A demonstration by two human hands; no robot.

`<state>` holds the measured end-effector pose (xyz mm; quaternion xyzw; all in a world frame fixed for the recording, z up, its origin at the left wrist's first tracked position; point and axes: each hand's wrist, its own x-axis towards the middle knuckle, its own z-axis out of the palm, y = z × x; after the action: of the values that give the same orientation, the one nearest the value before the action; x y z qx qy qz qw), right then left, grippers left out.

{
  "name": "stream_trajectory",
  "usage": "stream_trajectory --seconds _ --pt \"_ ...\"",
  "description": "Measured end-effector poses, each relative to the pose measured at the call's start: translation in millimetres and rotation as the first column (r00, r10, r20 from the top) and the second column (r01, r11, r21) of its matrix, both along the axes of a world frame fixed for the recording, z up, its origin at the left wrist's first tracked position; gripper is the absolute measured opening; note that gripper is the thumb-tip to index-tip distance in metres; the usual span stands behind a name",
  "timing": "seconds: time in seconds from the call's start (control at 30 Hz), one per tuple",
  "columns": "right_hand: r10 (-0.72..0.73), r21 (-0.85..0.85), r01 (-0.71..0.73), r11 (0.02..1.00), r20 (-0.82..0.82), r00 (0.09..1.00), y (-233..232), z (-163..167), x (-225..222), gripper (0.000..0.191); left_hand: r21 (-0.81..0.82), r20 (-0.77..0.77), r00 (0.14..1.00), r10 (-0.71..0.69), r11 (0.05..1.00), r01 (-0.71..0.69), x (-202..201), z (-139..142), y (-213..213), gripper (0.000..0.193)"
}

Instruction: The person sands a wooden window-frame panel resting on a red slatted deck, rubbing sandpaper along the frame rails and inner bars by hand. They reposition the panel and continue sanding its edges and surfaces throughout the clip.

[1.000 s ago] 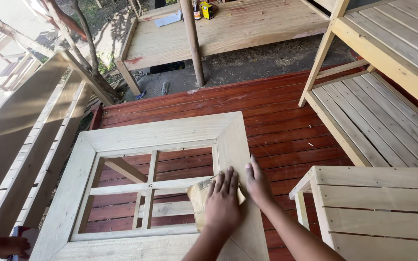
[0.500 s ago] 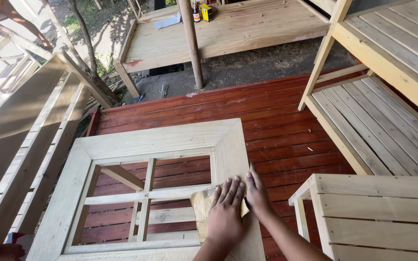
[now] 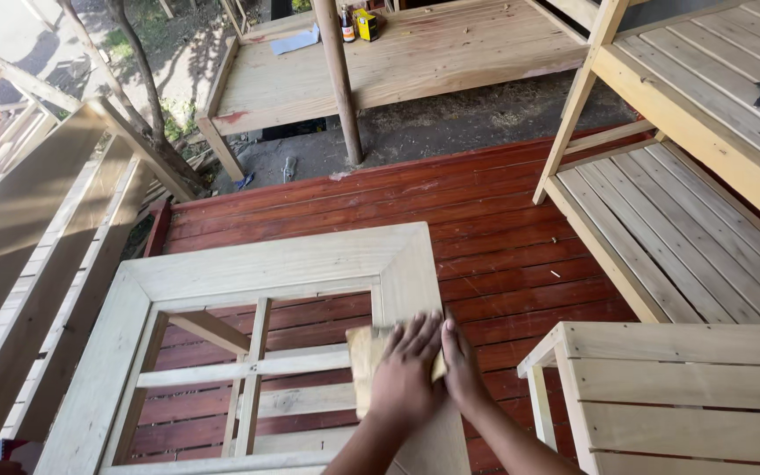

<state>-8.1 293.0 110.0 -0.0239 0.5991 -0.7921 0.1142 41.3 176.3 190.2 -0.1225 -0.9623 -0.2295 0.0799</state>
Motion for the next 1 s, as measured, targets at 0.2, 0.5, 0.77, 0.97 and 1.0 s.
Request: stream_trajectory --seconds 0.2,0.5,0.77,0.97,1.0 --pt "0.015 0.246 0.012 0.969 -0.104 0.994 1.3 2.7 3.2 0.065 -0.046 -0.011 1.000 0.011 0.999 -0.012 -78.8 -8.9 -19.9 0.070" --pt "-0.032 0.224 0.041 0.974 -0.044 0.999 2.3 4.6 6.6 0.068 -0.125 -0.060 0.997 0.049 0.991 -0.056 -109.4 2.6 -9.4 0.067" --pt "0.043 0.296 -0.011 0.955 -0.101 0.994 -0.3 16.2 8.7 0.067 -0.124 -0.045 0.999 -0.002 0.992 -0.003 -106.8 -3.2 -14.4 0.064" --pt "0.140 0.220 -0.101 0.970 -0.166 0.976 20.5 -4.3 41.6 0.072 -0.142 -0.070 0.996 0.050 0.988 -0.060 -85.2 4.4 4.7 0.059" --pt "0.152 0.183 -0.138 0.973 -0.067 0.986 24.1 -9.3 50.9 0.071 -0.168 0.058 0.998 0.011 0.986 -0.001 -59.3 3.3 11.2 0.055"
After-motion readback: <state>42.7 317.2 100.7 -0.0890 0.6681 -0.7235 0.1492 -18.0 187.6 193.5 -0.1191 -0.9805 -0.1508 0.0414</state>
